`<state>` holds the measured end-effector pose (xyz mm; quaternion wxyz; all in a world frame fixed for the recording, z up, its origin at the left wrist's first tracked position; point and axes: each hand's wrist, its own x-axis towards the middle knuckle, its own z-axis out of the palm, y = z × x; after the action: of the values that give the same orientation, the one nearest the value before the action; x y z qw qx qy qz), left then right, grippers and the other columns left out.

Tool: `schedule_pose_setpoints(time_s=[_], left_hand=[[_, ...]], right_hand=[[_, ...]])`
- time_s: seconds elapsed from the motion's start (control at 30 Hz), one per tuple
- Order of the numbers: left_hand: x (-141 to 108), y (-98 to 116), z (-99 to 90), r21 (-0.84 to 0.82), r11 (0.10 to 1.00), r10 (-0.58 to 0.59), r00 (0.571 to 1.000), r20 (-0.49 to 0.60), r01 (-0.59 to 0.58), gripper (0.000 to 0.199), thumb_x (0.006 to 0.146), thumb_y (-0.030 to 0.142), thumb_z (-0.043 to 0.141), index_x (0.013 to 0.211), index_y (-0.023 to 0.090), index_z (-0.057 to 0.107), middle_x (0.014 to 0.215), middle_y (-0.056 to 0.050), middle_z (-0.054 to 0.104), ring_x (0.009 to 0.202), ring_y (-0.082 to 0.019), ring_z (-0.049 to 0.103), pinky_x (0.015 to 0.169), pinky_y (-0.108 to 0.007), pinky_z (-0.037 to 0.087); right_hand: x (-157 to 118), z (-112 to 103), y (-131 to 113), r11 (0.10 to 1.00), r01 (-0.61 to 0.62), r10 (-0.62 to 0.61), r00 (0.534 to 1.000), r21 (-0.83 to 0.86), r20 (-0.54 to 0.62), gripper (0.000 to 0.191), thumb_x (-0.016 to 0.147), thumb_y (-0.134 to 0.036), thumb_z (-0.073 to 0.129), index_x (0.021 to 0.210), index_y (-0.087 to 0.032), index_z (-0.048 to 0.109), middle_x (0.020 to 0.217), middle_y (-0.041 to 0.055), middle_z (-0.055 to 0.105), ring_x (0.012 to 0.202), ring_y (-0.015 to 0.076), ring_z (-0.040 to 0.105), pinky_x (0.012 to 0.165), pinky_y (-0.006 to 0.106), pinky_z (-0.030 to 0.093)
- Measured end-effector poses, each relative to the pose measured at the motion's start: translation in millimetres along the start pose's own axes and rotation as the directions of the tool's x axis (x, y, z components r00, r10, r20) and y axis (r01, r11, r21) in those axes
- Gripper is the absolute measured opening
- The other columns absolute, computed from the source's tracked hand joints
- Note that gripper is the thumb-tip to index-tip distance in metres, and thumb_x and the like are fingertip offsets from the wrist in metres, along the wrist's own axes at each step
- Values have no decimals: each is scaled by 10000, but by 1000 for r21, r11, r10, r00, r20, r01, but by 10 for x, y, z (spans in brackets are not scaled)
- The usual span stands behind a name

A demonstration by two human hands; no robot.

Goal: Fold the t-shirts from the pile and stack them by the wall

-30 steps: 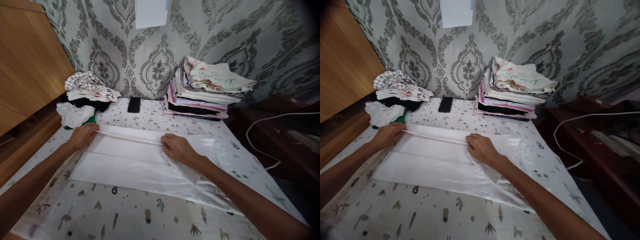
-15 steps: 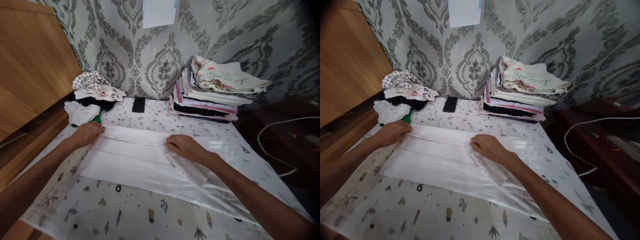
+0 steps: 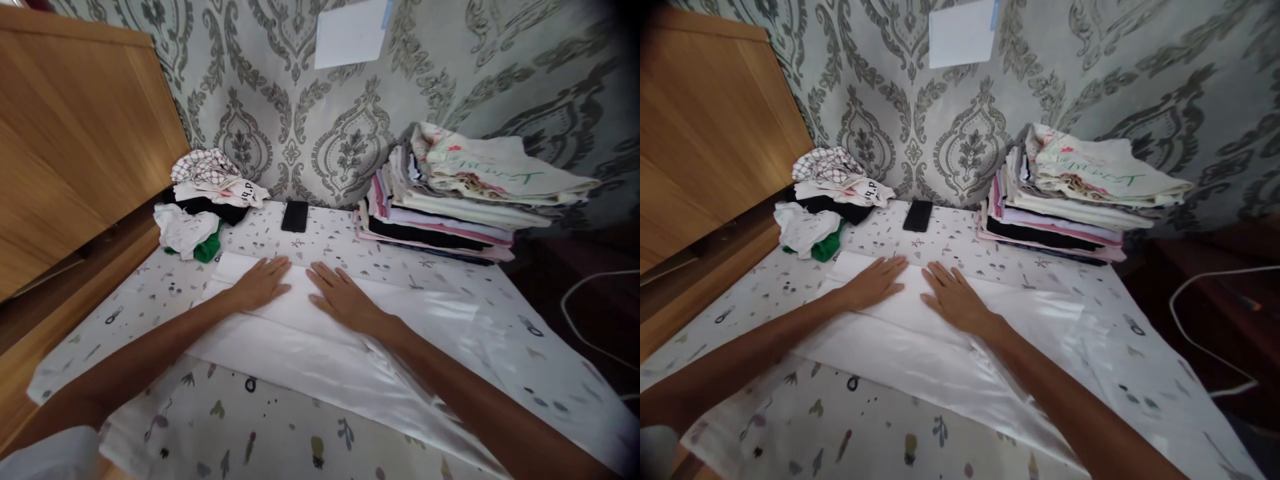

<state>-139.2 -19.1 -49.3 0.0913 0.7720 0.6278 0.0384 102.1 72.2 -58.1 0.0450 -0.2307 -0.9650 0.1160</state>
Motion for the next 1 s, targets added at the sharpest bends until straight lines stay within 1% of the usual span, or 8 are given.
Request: schedule_pose_setpoints(time_s=[0.1, 0.23, 0.4, 0.53, 0.67, 0.8, 0.93, 1.0], left_hand=[[-147, -294, -23, 74, 990, -123, 992, 10, 122, 725, 1006, 567, 274, 1555, 94, 267, 1648, -179, 226, 1545, -255, 159, 1236, -481, 144], [-334, -647, -113, 151, 961, -233, 972, -12, 232, 736, 987, 570, 264, 1557, 105, 278, 1643, -181, 242, 1539, -278, 184, 1215, -511, 192], [-365, -742, -62, 200, 950, -232, 971, -65, 240, 730, 956, 515, 274, 1542, 82, 311, 1618, -187, 308, 1522, -319, 235, 1186, -554, 249], [-377, -850, 39, 210, 963, -154, 985, -78, 167, 680, 984, 476, 169, 1547, 110, 274, 1633, -142, 290, 1534, -268, 209, 1191, -525, 246], [-402, -967, 110, 216, 963, -148, 985, -86, 163, 648, 967, 460, 172, 1510, 163, 362, 1621, -123, 327, 1531, -265, 224, 1190, -526, 245], [-405, -1020, 131, 236, 959, -140, 987, -84, 156, 656, 952, 474, 182, 1484, 170, 416, 1619, -132, 332, 1534, -268, 212, 1196, -515, 226], [-403, -986, 103, 243, 958, -141, 988, -63, 152, 670, 961, 447, 140, 1498, 144, 401, 1626, -139, 313, 1536, -269, 204, 1186, -507, 239], [-402, -939, 68, 241, 959, -136, 988, -79, 151, 674, 968, 431, 126, 1504, 116, 387, 1622, -155, 314, 1533, -278, 211, 1182, -510, 243]], right_hand=[[3, 60, 31, 1000, -2, 2, 1000, 13, -2, 642, 1013, -565, 308, 1556, -223, 324, 1651, 103, 257, 1527, 285, 213, 1251, 512, 186], [0, 1, -21, 999, -39, 39, 999, 31, 13, 632, 1014, -553, 347, 1555, -228, 333, 1654, 92, 247, 1531, 283, 196, 1255, 498, 168], [-73, -165, -102, 988, -69, 64, 997, 135, 43, 674, 1014, -576, 362, 1578, -214, 282, 1667, 88, 197, 1548, 243, 129, 1263, 473, 97], [-383, -251, 101, 957, -187, 189, 982, 224, 12, 711, 1023, -615, 227, 1610, -217, 179, 1677, 77, 166, 1553, 202, 101, 1262, 435, 105], [-869, -279, 598, 907, -404, 405, 914, 122, 21, 728, 1025, -597, 232, 1595, -145, 223, 1666, 145, 191, 1550, 240, 122, 1254, 468, 114], [-1227, -351, 1078, 816, -579, 579, 815, -1, -20, 662, 1041, -513, 256, 1576, -123, 266, 1662, 171, 196, 1546, 265, 142, 1242, 483, 147], [-1383, -430, 1212, 742, -670, 669, 742, -15, -38, 652, 1042, -456, 270, 1568, -70, 258, 1658, 197, 192, 1546, 281, 131, 1240, 486, 155], [-1420, -423, 1171, 752, -659, 654, 749, -14, -103, 664, 1040, -465, 262, 1576, -74, 234, 1664, 194, 170, 1550, 279, 110, 1243, 494, 136]])
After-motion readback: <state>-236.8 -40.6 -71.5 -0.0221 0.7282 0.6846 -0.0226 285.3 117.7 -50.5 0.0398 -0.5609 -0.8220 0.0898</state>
